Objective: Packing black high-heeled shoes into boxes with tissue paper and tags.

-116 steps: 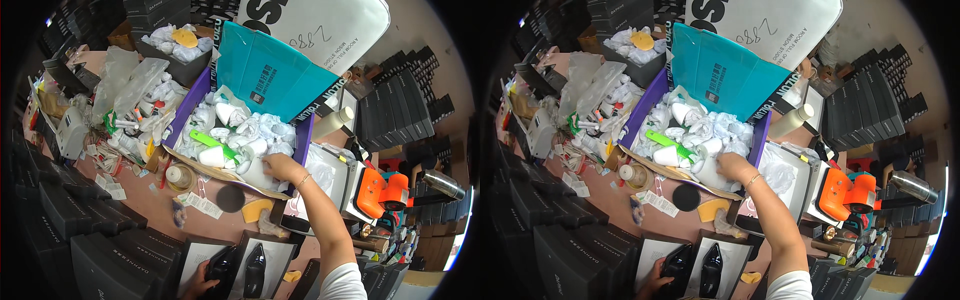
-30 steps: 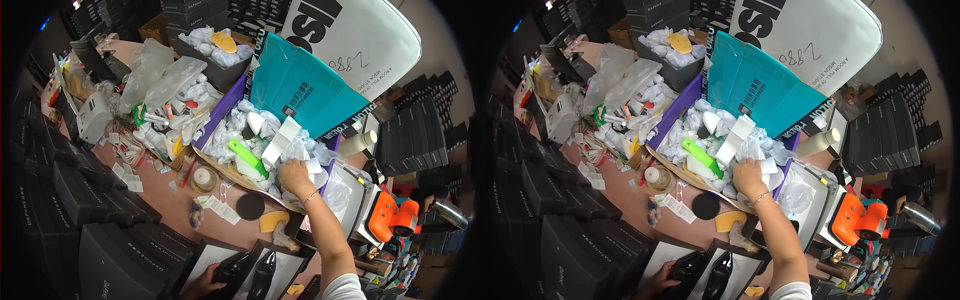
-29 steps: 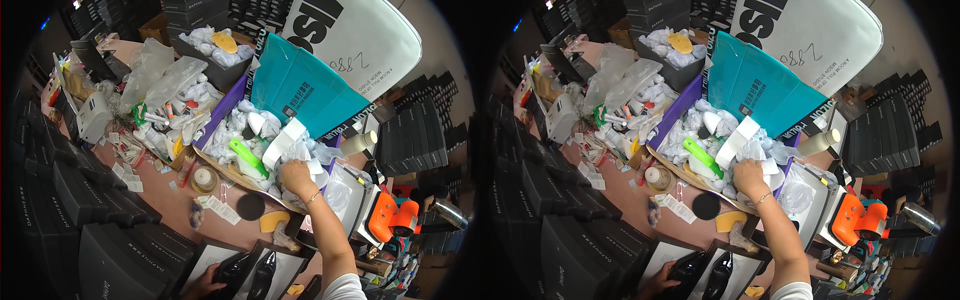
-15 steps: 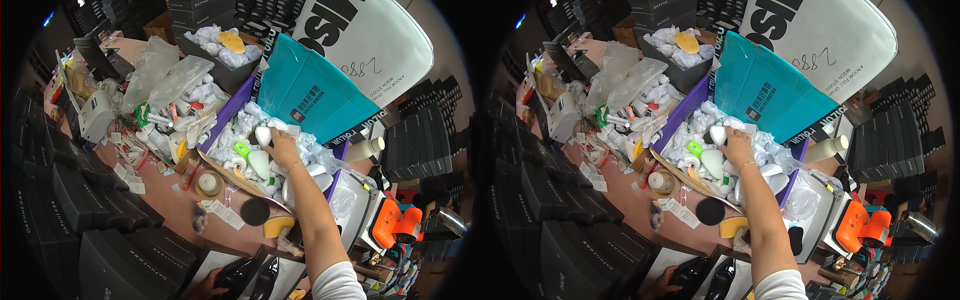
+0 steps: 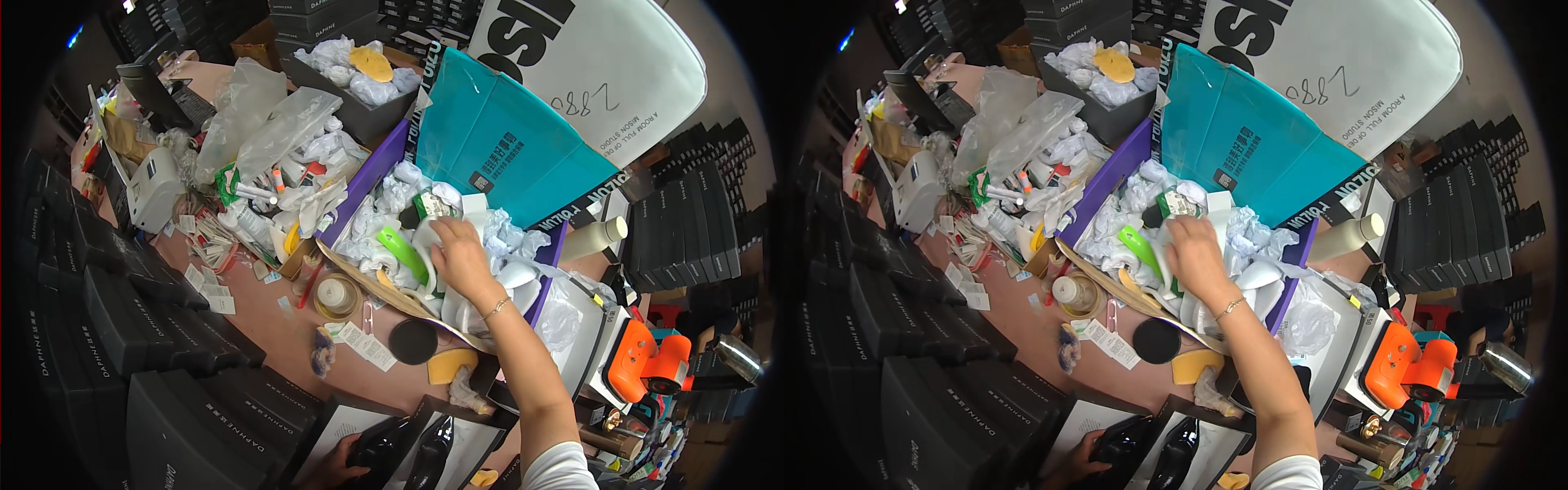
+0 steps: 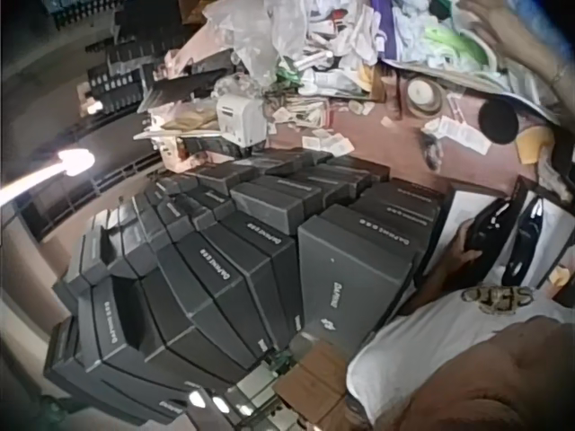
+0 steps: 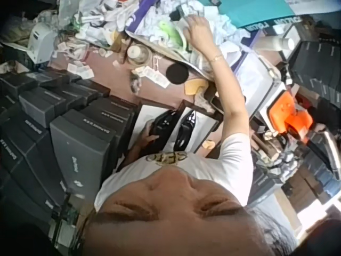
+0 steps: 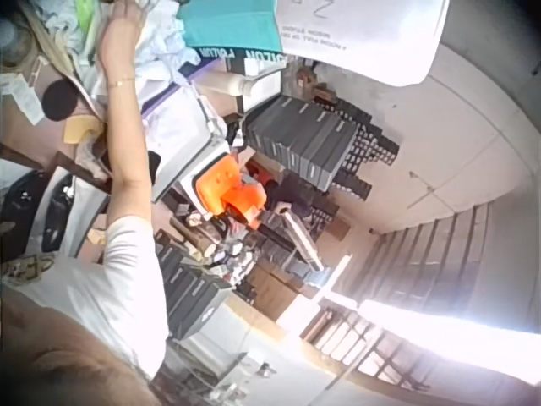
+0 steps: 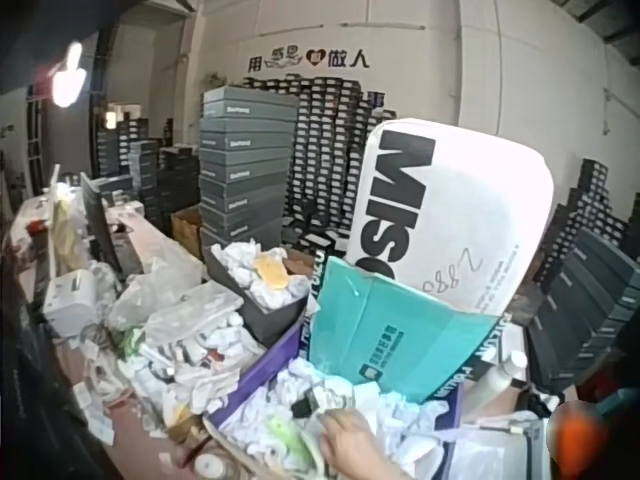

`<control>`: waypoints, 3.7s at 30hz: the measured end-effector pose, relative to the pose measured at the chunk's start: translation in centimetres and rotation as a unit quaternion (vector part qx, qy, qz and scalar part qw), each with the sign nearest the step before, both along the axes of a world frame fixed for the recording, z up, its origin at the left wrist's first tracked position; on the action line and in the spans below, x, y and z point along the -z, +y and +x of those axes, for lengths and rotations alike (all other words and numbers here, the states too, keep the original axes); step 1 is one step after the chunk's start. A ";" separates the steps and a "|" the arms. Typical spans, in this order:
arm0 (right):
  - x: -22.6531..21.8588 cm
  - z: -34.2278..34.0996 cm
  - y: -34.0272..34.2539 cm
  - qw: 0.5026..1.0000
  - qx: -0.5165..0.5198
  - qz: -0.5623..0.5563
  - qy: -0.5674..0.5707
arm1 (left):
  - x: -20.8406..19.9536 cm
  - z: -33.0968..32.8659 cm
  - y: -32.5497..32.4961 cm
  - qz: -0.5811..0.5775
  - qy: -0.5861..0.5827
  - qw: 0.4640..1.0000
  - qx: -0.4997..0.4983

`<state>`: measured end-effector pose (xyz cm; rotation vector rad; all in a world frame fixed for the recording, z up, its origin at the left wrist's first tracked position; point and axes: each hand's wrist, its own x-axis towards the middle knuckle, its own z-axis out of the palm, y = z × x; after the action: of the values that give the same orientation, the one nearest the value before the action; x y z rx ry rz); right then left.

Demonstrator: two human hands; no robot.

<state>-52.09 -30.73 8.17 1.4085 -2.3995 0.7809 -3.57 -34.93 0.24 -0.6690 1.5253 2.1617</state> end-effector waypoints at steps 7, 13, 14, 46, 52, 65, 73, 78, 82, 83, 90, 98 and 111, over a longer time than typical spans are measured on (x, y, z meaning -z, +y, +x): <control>4.8 2.4 -7.2 0.958 -0.118 0.239 -0.105 | -0.8 -0.1 -0.3 -0.023 -0.026 0.999 0.035; 3.9 -1.1 -4.5 0.935 -0.027 0.130 -0.330 | -1.2 -0.3 -0.2 -0.021 -0.036 0.999 0.027; 3.9 -1.9 -3.2 0.919 -0.003 0.064 -0.388 | -1.0 -0.3 -0.2 -0.018 -0.026 0.999 0.024; -3.8 3.5 9.0 0.961 -0.033 0.192 -0.198 | -1.7 -0.6 0.2 0.065 -0.032 0.997 -0.033; -1.9 5.1 8.8 0.981 0.031 0.185 0.040 | -1.4 -0.5 0.1 0.054 -0.033 0.998 -0.017; -6.8 3.4 16.7 0.821 0.139 -0.353 -0.426 | -1.9 -0.8 0.3 0.054 -0.024 0.998 -0.027; -4.6 6.6 15.6 0.926 0.153 -0.217 -0.268 | -2.3 -1.3 0.0 0.052 -0.053 0.997 -0.021; -3.8 7.8 13.9 0.974 0.083 -0.012 -0.209 | -2.4 -1.4 -0.1 0.035 -0.044 0.998 -0.010; -1.6 7.3 13.2 0.977 0.061 0.067 -0.191 | -2.5 -1.4 -0.2 0.028 -0.045 0.999 -0.005; -1.6 7.1 13.0 0.977 0.051 0.075 -0.193 | -2.6 -1.4 -0.2 0.029 -0.053 0.998 -0.007; -1.8 6.6 12.5 0.960 0.066 -0.103 -0.250 | -2.0 -1.1 0.1 0.065 -0.047 0.996 -0.025; -1.9 7.3 11.8 0.977 0.062 -0.135 -0.151 | -2.3 -1.1 0.0 0.060 -0.036 0.997 -0.026; -1.7 4.3 3.9 0.986 -0.114 0.060 -0.107 | -1.3 -0.5 -0.2 0.051 -0.061 0.997 0.003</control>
<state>-47.76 -26.84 9.84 1.7538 -2.5098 0.8960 -4.03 -35.14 1.57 -0.7476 1.3422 2.1367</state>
